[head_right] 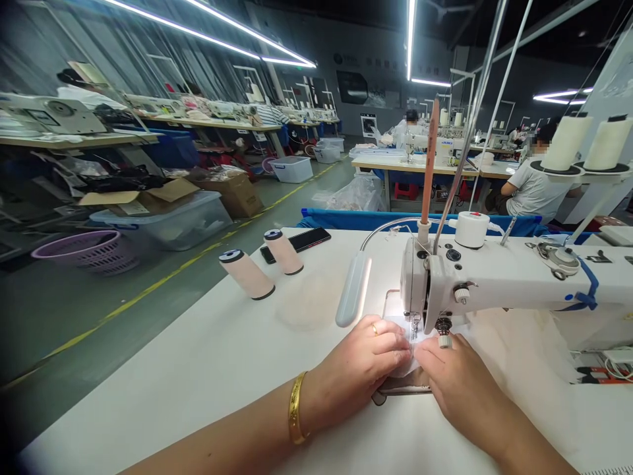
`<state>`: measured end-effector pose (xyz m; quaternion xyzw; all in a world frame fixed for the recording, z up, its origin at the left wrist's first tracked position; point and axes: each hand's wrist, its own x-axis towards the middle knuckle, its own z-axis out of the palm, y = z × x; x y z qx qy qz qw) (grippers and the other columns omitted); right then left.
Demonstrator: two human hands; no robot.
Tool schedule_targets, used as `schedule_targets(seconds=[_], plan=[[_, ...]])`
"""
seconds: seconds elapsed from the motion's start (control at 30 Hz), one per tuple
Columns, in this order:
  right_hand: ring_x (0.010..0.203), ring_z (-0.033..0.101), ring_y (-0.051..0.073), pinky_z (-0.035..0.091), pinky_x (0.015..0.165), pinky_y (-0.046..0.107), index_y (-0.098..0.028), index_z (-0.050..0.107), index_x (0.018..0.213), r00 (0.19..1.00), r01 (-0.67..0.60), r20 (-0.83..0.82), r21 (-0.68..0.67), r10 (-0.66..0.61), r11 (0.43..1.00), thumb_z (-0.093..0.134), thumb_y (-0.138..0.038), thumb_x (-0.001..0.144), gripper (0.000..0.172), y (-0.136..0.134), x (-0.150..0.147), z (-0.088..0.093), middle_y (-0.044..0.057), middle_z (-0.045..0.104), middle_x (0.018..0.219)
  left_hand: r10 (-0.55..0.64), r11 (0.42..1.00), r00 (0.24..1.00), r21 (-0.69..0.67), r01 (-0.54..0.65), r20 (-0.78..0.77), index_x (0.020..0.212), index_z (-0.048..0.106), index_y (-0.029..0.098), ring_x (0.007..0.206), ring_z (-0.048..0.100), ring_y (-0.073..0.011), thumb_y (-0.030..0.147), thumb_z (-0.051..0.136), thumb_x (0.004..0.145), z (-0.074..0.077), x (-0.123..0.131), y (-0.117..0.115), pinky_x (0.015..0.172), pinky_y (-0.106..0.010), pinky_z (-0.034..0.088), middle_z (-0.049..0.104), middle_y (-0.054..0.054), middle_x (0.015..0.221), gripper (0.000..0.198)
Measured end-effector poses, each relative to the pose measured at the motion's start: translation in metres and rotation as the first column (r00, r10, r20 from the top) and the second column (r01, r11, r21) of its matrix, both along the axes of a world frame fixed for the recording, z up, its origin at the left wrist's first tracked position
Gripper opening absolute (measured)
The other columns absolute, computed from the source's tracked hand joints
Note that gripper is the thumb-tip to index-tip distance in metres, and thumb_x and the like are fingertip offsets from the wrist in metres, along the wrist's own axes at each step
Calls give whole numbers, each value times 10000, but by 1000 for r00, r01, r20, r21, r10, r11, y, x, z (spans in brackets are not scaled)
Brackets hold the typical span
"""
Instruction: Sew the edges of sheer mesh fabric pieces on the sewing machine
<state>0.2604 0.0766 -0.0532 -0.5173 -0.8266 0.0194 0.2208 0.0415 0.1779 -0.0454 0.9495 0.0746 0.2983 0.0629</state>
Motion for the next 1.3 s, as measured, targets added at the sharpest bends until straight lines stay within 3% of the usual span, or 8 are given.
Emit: schedule_targets(seconds=[0.47,0.7,0.83,1.07,1.3], plan=[[817,599,243,425,657,324,-224,653,1001,996,15,90,-7,-14,1000,425,49,892,372,-4,-1,2,56,670,893,-8,998,995,54,13,-96,924,653,192,792,601,-198,17,567,895,-7,-3,1,800,-362,452,712,-40,897,197],[896,623,251,451,718,336,-210,670,1006,998,-8,70,78,3,997,415,63,882,394,-3,0,-1,78,727,1005,-73,997,991,10,75,-111,819,592,188,828,634,-185,-18,579,815,-7,-2,3,822,-352,454,746,-30,950,206],[791,602,236,419,662,332,-199,670,1026,996,-4,85,49,0,999,403,64,877,403,-4,-2,2,71,704,931,-49,999,989,8,51,-138,758,560,193,765,602,-178,5,603,789,-6,-3,1,792,-348,448,736,-22,912,196],[842,621,244,424,672,335,-209,683,1048,996,-9,93,55,4,998,407,41,915,395,-4,-1,0,73,705,921,-47,999,992,14,49,-118,904,644,195,766,616,-183,16,611,828,-6,-3,-1,799,-351,438,741,-21,914,197],[937,646,267,493,716,351,-203,701,1094,996,6,87,30,-9,1000,404,36,931,415,-3,1,-5,98,723,1007,-5,1000,994,10,6,-106,910,677,189,771,616,-184,28,563,891,-6,-2,-2,797,-353,449,749,-34,894,198]])
